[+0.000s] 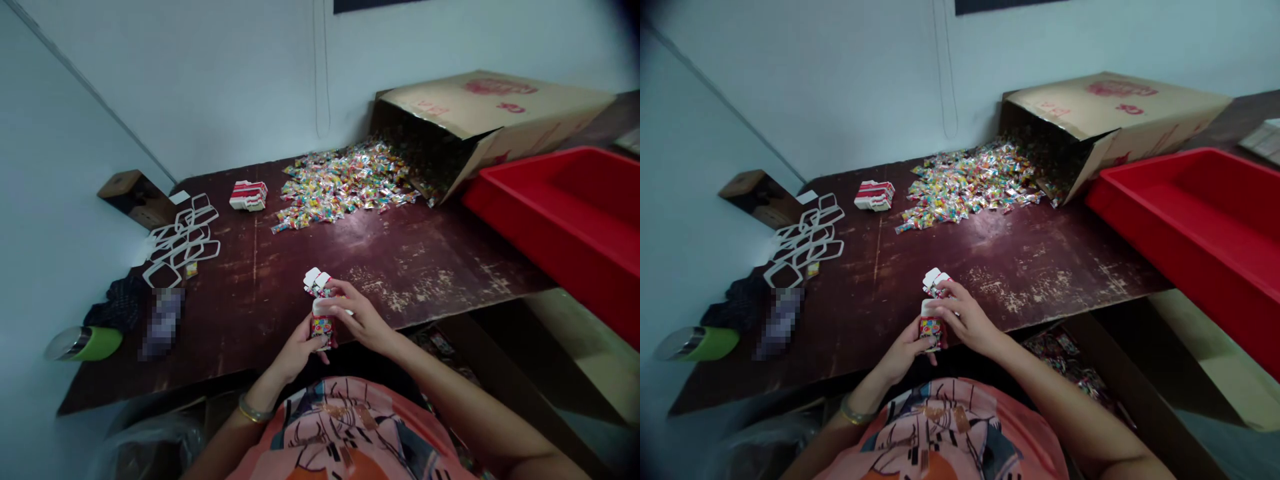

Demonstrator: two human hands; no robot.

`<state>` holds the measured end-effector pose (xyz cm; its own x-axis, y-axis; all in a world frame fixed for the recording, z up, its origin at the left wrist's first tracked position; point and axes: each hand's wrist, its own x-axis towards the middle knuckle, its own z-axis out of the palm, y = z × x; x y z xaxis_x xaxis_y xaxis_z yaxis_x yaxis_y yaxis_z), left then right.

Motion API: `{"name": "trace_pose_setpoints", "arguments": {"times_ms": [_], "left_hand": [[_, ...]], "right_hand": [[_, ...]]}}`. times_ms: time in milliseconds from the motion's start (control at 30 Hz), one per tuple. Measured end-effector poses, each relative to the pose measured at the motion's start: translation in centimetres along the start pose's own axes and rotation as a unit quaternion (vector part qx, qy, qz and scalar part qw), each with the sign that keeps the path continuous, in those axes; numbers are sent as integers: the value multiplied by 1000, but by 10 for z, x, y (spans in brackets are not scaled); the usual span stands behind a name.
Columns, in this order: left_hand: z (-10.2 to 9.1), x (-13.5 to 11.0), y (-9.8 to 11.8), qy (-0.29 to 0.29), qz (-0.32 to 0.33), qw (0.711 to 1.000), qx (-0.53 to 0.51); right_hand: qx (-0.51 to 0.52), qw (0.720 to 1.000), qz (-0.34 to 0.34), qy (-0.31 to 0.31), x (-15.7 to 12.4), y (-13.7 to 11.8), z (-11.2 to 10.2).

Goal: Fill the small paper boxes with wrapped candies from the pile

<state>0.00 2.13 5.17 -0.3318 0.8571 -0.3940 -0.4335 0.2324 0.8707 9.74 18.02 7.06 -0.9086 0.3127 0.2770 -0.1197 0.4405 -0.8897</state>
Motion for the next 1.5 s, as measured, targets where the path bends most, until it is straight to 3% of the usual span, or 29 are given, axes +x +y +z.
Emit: {"name": "trace_pose_setpoints", "arguments": {"times_ms": [67,167,233,300,433,500,667,867,933,1033,1100,1167,1233,1333,1433,1500], "left_hand": [[2,1,1,13,-4,1000,-7],[3,3,1,9,-17,1000,15],[1,4,2,3,-18,999,49],[-1,5,3,-1,-21,997,69],[-2,8,8,17,-25,998,56],[-2,9,10,9,-22,999,39],[-7,4,9,-44,-15,999,6],[-3,-1,2,-38,-76,995,-50],[4,2,2,-56,-90,992,-64],[6,9,6,-74,-81,994,-8],[-1,12,10,-51,-59,996,46],[-11,14,12,-15,-47,997,61],[-19,15,12,12,-49,997,51],[-24,14,10,27,-49,997,45],[-26,7,7,23,-49,997,47],[-28,4,5,35,-45,997,56]], "right_hand": [[147,980,122,47,-8,9,10],[318,912,259,-21,-14,19,18],[346,893,281,-59,-15,20,18],[304,918,240,-80,-15,14,14],[172,977,93,-80,-12,0,6],[168,979,94,-64,-10,-1,2],[205,963,173,-37,-10,15,5],[109,992,52,45,-28,18,25],[114,990,73,36,-36,17,12],[93,987,129,-27,-52,17,-39],[38,983,151,-99,-60,19,-74],[-33,978,150,-138,-59,23,-89],[-112,980,131,-96,-46,33,-75],[-256,959,121,17,-11,51,-18],[-340,928,148,38,15,65,28],[-327,931,153,50,18,71,37]]}}
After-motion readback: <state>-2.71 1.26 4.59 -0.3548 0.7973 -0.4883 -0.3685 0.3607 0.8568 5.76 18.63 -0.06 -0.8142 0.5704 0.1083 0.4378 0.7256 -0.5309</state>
